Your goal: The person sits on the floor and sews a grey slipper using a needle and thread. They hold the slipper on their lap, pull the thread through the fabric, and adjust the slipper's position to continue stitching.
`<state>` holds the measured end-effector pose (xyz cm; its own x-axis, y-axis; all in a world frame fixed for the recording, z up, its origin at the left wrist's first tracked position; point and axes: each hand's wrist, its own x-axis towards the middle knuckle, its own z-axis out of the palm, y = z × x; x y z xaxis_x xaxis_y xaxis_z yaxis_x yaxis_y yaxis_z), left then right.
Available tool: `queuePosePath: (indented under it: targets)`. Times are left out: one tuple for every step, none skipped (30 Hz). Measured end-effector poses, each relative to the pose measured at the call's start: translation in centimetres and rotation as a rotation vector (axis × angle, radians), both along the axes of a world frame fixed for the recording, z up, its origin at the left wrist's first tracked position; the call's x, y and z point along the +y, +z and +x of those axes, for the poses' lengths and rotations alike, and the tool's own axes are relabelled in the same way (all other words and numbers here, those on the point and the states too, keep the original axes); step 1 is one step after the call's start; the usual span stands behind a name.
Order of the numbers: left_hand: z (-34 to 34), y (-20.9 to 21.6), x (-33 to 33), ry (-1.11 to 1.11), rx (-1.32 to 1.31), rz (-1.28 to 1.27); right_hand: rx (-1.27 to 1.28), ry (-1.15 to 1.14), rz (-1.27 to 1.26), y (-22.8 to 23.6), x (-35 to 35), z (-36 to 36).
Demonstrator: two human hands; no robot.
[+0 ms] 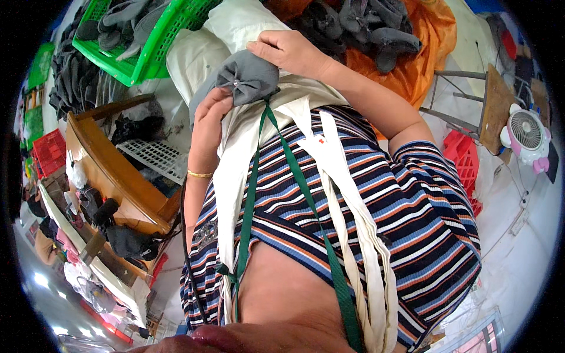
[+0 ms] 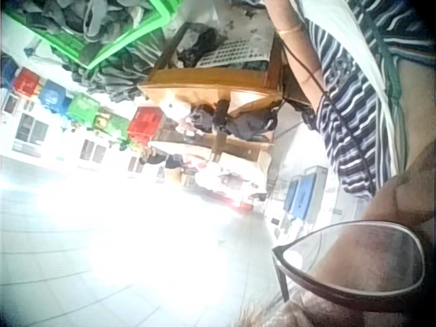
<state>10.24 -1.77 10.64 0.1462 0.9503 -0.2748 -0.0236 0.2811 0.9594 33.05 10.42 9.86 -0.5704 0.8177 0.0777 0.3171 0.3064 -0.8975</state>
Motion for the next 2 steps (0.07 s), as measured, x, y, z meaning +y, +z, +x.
queuePosePath:
  targets:
    - [0.45, 0.48, -0.17, 0.036, -0.159, -0.103, -0.004, -0.012, 0.092, -0.18, -0.29, -0.13]
    - [1.2, 0.2, -0.38, 0.05, -0.139, -0.08, -0.002, -0.009, 0.088, -0.31, -0.47, -0.16]
